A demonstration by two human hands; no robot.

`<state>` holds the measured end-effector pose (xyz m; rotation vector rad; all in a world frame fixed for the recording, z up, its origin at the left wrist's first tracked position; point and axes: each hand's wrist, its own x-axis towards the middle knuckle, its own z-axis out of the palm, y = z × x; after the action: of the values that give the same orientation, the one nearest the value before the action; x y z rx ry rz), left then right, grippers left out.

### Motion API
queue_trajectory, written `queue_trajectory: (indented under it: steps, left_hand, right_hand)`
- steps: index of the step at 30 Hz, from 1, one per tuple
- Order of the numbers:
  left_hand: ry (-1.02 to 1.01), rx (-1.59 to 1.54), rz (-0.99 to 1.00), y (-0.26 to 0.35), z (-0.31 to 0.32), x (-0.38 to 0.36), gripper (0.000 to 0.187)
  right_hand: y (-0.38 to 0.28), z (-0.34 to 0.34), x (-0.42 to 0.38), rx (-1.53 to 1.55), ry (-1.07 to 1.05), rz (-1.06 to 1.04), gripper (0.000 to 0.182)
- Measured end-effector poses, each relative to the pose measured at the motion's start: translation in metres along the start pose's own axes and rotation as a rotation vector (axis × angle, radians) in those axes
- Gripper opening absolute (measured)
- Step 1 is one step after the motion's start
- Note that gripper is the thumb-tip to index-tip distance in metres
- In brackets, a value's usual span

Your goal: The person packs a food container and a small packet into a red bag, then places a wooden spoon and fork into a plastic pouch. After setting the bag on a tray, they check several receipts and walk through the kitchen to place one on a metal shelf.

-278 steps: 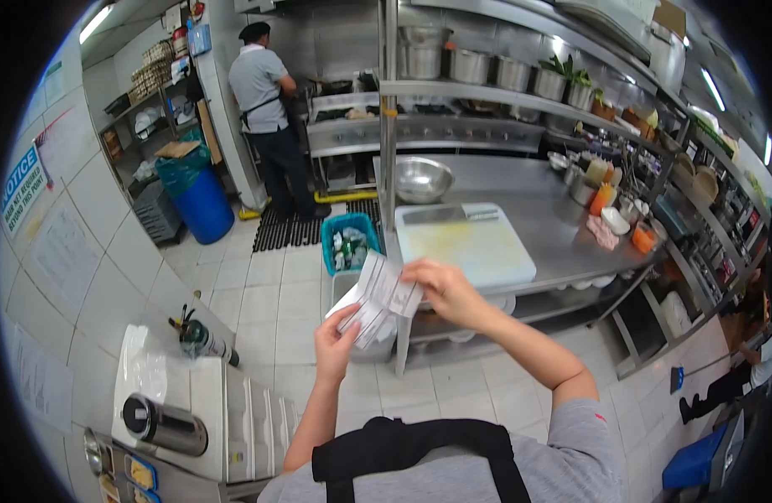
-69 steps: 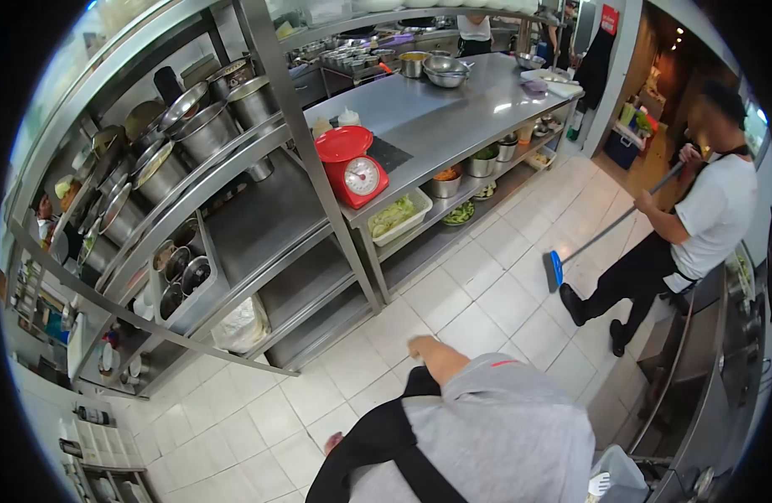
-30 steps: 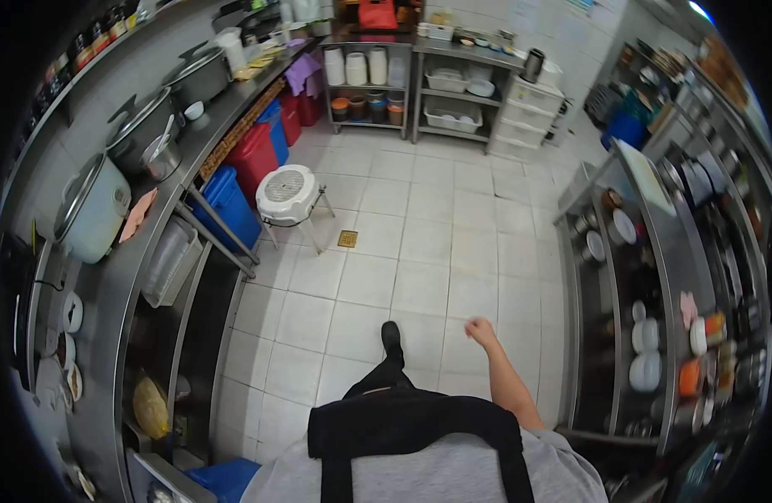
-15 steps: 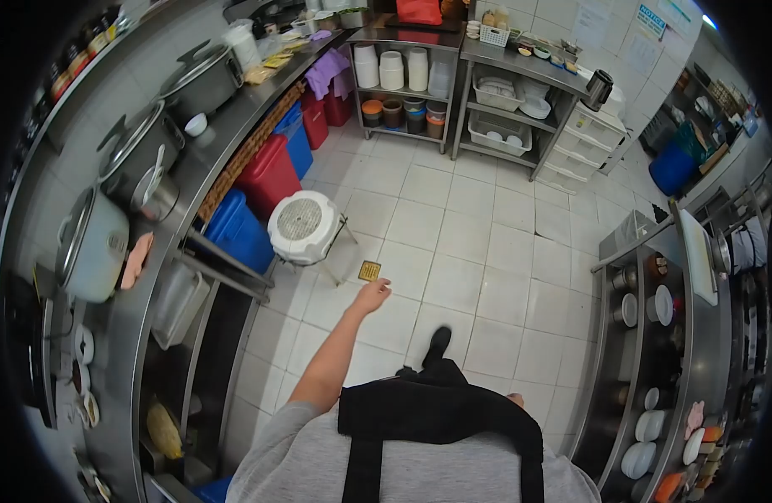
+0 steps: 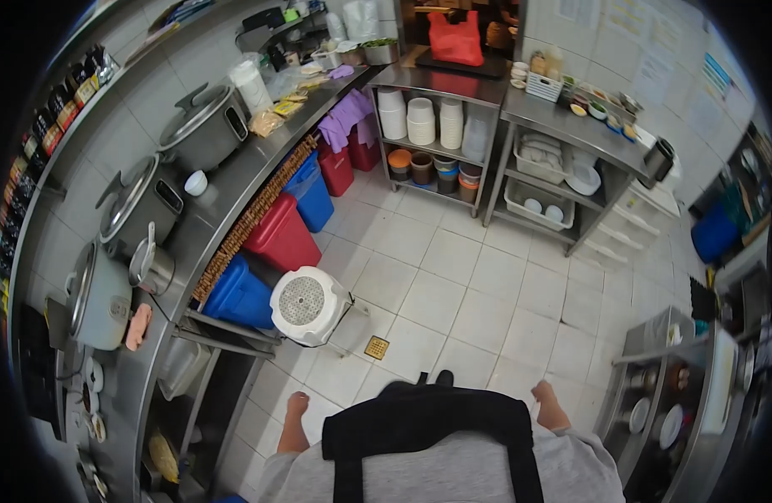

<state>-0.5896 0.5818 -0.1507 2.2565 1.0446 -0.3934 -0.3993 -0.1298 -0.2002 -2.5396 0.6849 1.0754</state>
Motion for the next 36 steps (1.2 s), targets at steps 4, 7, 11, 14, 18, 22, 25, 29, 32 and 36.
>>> queue_trajectory:
  steps: [4,7,11,14,18,22,25,29,32,36]
  left_hand:
    - [0.086,-0.192,-0.263,0.093,0.017,-0.041,0.024]
    - [-0.043,-0.06,0.232,0.063,0.094,0.02,0.026]
    - [-0.249,0.074,0.184,0.102,0.109,0.086,0.027]
    - [-0.412,0.154,0.153,0.151,0.101,0.18,0.029]
    - [-0.547,0.252,-0.098,0.245,0.066,0.327,0.036]
    - [-0.097,0.051,0.241,0.406,-0.037,0.403,0.041]
    - [-0.021,-0.168,0.359,0.51,-0.08,0.442,0.038]
    - [-0.078,-0.231,0.47,0.576,-0.093,0.486,0.037]
    - [-0.112,-0.174,0.44,0.569,-0.085,0.513,0.037]
    - [-0.01,-0.068,0.124,0.49,-0.057,0.528,0.039]
  right_hand:
    - [-0.124,-0.104,0.086,-0.068,0.448,-0.313,0.021]
    - [-0.252,-0.138,0.145,0.142,0.376,-0.516,0.02]
    - [-0.409,-0.149,0.141,0.452,0.057,-0.701,0.019]
    - [-0.477,-0.143,0.15,0.22,-0.11,-0.894,0.021]
    - [-0.525,-0.153,0.156,-0.386,-0.241,-0.946,0.031]
    - [-0.564,-0.183,0.198,-0.443,-0.199,-0.931,0.03]
    - [-0.62,-0.229,0.209,-0.175,-0.139,-0.952,0.025]
    - [-0.738,-0.306,0.202,0.103,-0.353,-0.974,0.025]
    - [-0.849,-0.354,0.209,0.299,-0.411,-1.27,0.02]
    - [-1.009,-0.433,0.161,0.417,-0.468,-1.343,0.024]
